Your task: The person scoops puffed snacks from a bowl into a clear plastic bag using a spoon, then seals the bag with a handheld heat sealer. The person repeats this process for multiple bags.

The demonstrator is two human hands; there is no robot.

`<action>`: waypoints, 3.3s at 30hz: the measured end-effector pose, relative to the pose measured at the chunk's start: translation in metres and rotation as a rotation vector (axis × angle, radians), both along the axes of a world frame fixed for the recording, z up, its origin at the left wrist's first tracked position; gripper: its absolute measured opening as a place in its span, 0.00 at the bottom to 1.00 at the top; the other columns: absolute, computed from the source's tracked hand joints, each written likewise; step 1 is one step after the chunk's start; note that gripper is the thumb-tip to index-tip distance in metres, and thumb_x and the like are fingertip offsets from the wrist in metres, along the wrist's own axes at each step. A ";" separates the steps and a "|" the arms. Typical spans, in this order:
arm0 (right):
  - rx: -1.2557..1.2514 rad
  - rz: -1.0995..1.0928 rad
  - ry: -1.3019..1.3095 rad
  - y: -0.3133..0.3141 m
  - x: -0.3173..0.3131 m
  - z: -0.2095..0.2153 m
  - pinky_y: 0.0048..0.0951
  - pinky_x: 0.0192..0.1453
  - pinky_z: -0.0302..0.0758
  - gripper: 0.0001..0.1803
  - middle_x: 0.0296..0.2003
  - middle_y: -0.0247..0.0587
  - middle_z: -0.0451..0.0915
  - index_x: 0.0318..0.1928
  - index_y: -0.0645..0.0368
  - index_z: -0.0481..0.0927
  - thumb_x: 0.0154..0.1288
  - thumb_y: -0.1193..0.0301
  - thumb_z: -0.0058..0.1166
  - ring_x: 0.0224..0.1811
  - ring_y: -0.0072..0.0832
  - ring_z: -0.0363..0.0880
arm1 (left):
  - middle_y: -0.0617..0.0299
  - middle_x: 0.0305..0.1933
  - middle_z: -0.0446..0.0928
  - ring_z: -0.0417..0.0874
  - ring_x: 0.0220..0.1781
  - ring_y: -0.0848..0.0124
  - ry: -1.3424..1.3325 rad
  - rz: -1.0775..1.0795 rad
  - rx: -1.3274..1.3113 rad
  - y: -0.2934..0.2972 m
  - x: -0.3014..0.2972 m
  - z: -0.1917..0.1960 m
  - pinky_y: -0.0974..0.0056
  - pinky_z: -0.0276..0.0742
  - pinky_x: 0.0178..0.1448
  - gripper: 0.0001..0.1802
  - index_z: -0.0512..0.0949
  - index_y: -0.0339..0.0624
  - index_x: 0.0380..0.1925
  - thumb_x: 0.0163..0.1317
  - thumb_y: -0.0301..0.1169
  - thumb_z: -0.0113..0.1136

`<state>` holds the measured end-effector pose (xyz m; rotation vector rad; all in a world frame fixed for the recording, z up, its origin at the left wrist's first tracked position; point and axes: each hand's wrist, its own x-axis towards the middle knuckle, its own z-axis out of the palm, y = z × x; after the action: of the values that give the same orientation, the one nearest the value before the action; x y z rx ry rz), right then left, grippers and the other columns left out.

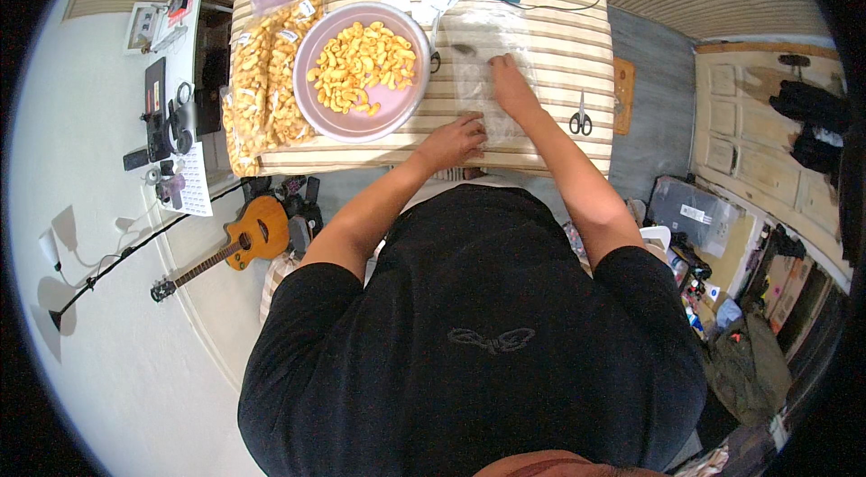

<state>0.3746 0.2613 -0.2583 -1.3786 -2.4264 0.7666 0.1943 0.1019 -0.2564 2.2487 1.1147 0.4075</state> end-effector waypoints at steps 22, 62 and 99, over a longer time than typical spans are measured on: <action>-0.457 -0.440 0.153 -0.081 0.075 0.023 0.40 0.44 0.87 0.23 0.35 0.51 0.89 0.45 0.67 0.78 0.69 0.63 0.79 0.39 0.40 0.93 | 0.49 0.64 0.83 0.83 0.74 0.45 -0.054 0.150 -0.071 0.009 0.007 0.050 0.45 0.83 0.74 0.25 0.83 0.42 0.61 0.71 0.43 0.76; -0.511 -0.220 0.356 -0.060 -0.005 0.181 0.38 0.53 0.87 0.25 0.58 0.43 0.82 0.60 0.60 0.69 0.75 0.66 0.70 0.55 0.32 0.87 | 0.62 0.31 0.83 0.87 0.33 0.71 -0.587 0.724 -0.309 0.031 -0.050 0.169 0.63 0.86 0.43 0.17 0.83 0.44 0.53 0.66 0.27 0.77; -0.226 -0.668 0.250 -0.044 0.060 -0.001 0.57 0.49 0.85 0.10 0.37 0.66 0.88 0.49 0.68 0.72 0.81 0.72 0.56 0.40 0.59 0.92 | 0.60 0.51 0.90 0.92 0.47 0.76 -0.858 1.098 -0.002 0.026 -0.071 0.166 0.67 0.91 0.52 0.11 0.84 0.39 0.58 0.80 0.26 0.70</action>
<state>0.4348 0.2176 -0.2589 -1.8864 -1.5685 0.9642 0.1233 0.1276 -0.0907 0.9897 1.6656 1.5814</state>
